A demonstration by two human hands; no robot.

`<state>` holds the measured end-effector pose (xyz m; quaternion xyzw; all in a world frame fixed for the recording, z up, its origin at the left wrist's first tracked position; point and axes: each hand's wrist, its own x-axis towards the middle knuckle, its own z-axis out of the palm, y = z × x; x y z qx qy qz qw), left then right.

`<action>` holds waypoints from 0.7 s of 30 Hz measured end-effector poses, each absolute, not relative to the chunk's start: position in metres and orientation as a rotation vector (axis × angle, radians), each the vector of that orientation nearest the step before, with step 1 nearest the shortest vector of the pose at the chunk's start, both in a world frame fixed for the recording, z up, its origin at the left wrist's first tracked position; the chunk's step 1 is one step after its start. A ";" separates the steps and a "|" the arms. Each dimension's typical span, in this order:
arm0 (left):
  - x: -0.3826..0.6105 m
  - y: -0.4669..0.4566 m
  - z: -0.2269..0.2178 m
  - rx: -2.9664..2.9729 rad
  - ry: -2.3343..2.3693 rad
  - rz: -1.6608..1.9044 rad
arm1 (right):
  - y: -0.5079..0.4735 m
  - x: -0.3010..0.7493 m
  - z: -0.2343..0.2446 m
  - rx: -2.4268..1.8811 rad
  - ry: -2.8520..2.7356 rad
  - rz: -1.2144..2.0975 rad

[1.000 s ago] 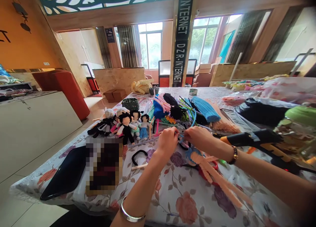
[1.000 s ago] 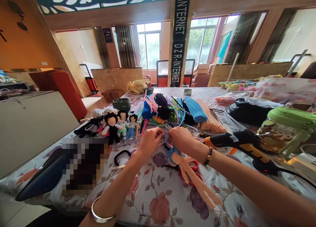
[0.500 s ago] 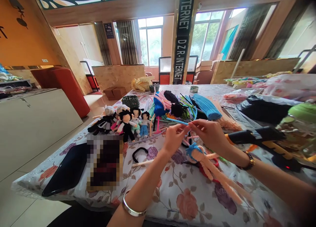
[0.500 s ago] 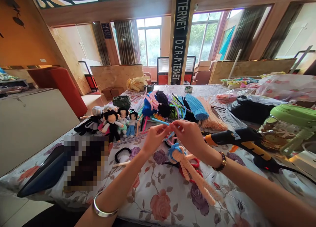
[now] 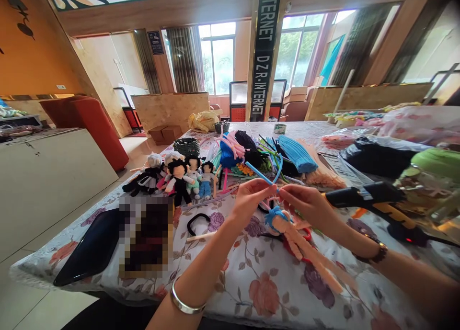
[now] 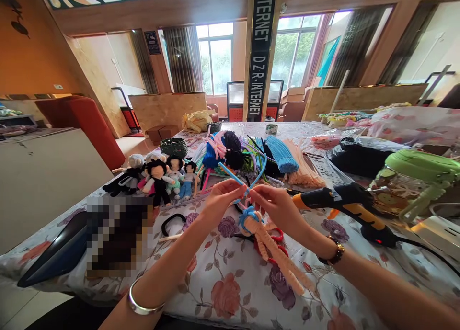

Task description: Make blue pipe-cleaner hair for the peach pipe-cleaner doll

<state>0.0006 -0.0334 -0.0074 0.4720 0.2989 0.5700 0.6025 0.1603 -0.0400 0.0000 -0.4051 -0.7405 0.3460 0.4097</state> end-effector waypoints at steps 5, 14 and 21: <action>0.001 -0.033 -0.010 1.147 0.697 1.310 | -0.049 0.162 -0.005 -1.038 -1.816 0.831; 0.000 -0.033 -0.009 1.139 0.702 1.174 | -0.057 0.166 -0.008 -1.000 -1.830 0.483; -0.001 -0.037 -0.006 1.096 0.615 1.018 | -0.065 0.173 -0.008 -0.856 -1.846 0.326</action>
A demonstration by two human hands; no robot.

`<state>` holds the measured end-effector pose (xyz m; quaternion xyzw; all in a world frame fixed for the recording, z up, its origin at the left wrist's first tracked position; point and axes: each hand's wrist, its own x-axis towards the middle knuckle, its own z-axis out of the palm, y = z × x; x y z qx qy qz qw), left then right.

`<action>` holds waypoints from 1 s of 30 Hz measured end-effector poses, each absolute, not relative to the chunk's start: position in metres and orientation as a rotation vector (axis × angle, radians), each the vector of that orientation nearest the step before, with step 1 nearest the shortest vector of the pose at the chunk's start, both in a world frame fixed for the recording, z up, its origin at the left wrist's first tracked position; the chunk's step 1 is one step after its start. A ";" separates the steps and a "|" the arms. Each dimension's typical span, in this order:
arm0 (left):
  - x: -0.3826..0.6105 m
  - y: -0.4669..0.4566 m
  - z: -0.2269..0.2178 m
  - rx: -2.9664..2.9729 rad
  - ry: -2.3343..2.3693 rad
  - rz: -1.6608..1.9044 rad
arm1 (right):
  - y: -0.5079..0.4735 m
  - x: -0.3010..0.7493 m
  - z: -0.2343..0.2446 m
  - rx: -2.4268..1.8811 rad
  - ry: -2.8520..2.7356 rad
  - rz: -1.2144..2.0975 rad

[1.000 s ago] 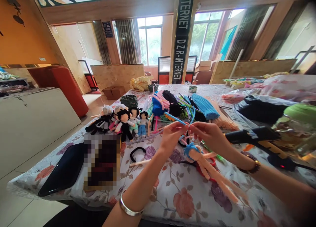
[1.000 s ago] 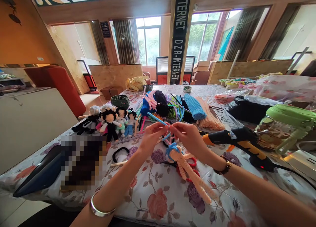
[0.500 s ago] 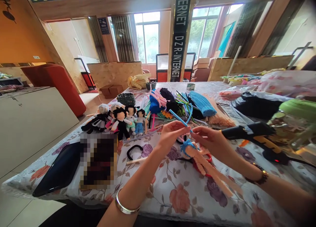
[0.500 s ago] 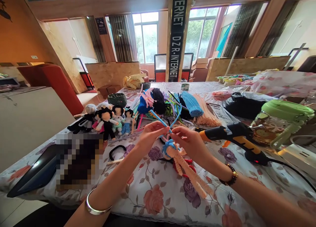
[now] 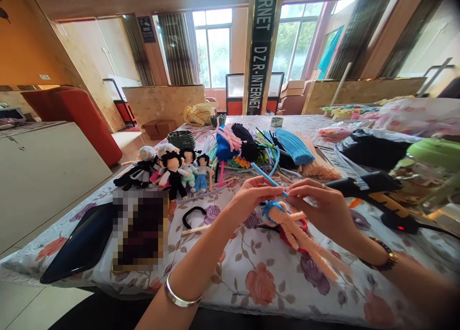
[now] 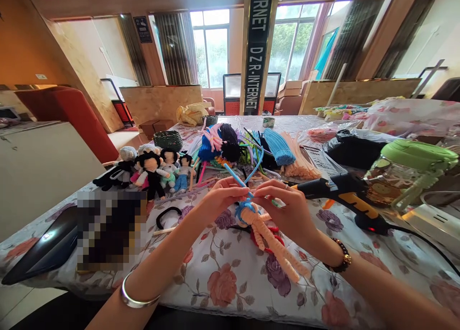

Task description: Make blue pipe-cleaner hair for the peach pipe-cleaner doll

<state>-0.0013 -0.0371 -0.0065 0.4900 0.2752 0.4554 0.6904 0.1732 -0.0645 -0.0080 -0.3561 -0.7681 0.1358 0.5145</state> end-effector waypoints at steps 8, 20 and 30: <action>0.000 -0.041 -0.001 1.099 0.535 1.030 | -0.068 0.177 -0.012 -0.864 -1.845 0.332; 0.004 -0.036 -0.013 1.231 0.623 1.186 | -0.067 0.175 -0.012 -0.977 -1.871 0.193; 0.004 -0.042 -0.009 1.277 0.627 1.141 | -0.066 0.178 -0.013 -1.087 -1.832 0.129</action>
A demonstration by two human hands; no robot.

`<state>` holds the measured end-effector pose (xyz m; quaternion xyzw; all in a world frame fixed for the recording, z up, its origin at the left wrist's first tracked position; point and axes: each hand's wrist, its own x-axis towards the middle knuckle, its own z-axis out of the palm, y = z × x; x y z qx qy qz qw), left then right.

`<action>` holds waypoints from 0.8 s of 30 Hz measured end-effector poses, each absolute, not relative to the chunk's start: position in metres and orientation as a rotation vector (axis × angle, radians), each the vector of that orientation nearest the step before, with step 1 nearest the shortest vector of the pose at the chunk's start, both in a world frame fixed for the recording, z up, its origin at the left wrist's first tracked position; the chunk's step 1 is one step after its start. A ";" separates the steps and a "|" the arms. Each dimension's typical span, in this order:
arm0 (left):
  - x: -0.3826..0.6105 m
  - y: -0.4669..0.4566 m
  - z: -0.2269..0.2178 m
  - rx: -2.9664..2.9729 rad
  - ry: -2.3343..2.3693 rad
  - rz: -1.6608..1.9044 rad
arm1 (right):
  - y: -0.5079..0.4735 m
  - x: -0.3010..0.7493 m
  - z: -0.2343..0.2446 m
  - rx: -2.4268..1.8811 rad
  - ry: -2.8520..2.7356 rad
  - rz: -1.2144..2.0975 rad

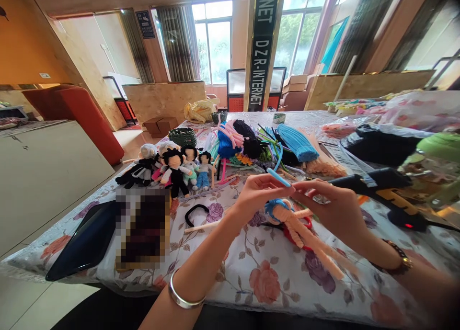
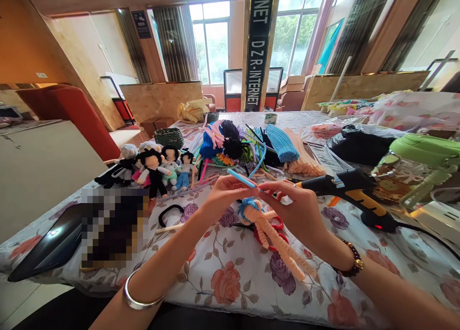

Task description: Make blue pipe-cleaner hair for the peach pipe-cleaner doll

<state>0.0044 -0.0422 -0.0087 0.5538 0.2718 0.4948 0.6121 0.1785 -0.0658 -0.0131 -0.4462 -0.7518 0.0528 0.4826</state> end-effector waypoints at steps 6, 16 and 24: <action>0.006 -0.042 -0.006 1.288 0.679 1.166 | -0.060 0.181 -0.014 -1.183 -1.860 0.344; 0.006 -0.043 -0.007 1.286 0.645 1.144 | -0.064 0.180 -0.015 -0.998 -1.916 0.334; 0.006 -0.045 -0.006 1.252 0.626 1.113 | -0.068 0.179 -0.011 -0.884 -1.941 0.112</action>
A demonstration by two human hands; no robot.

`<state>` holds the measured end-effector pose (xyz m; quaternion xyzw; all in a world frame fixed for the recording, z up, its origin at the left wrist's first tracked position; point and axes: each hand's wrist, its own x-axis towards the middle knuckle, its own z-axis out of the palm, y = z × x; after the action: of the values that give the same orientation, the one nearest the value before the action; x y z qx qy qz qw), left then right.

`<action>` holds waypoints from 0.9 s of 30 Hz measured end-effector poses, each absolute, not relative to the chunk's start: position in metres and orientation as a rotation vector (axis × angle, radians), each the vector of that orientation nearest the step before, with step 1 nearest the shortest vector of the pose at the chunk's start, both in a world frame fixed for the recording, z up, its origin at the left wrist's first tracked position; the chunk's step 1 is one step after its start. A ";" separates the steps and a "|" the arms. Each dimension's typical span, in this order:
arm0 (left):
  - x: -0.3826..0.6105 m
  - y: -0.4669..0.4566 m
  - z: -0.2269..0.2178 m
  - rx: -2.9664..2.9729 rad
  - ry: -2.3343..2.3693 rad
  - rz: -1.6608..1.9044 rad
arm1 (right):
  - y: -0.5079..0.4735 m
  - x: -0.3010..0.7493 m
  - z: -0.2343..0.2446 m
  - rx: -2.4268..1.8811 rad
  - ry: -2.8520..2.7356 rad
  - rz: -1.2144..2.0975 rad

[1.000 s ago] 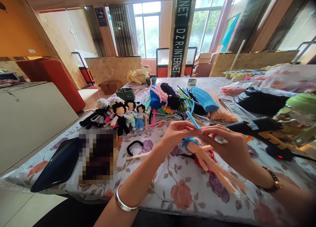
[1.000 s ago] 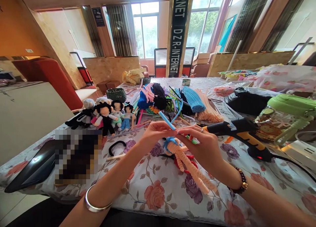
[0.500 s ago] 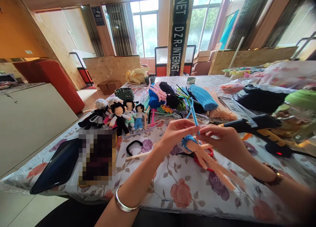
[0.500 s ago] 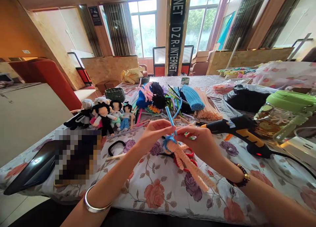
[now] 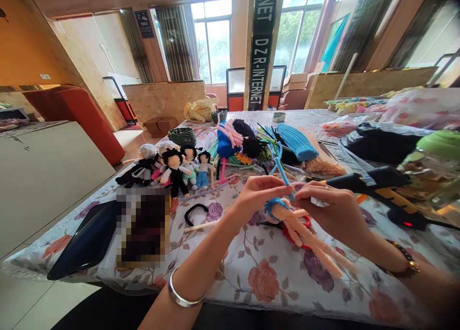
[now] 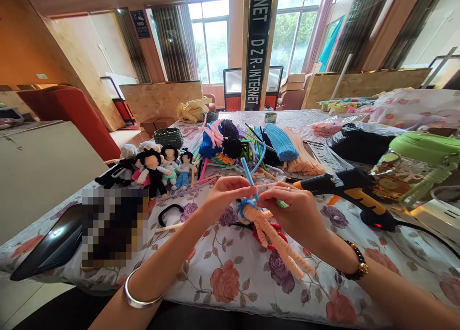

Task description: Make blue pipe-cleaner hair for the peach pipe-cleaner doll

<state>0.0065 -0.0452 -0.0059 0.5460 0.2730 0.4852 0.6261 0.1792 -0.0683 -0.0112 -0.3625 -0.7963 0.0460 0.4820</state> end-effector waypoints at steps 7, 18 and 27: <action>0.002 -0.042 -0.007 1.282 0.678 1.158 | -0.066 0.179 -0.013 -0.820 -1.942 0.112; 0.001 -0.041 -0.009 1.240 0.633 1.106 | -0.068 0.178 -0.012 -0.770 -1.935 -0.035; 0.002 -0.045 -0.003 1.223 0.550 1.044 | -0.077 0.176 -0.005 -0.622 -1.958 -0.075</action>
<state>0.0017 -0.0453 -0.0035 0.5404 0.2431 0.4613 0.6604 0.1762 -0.0772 -0.0046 -0.2590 -0.8154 -0.0314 0.5168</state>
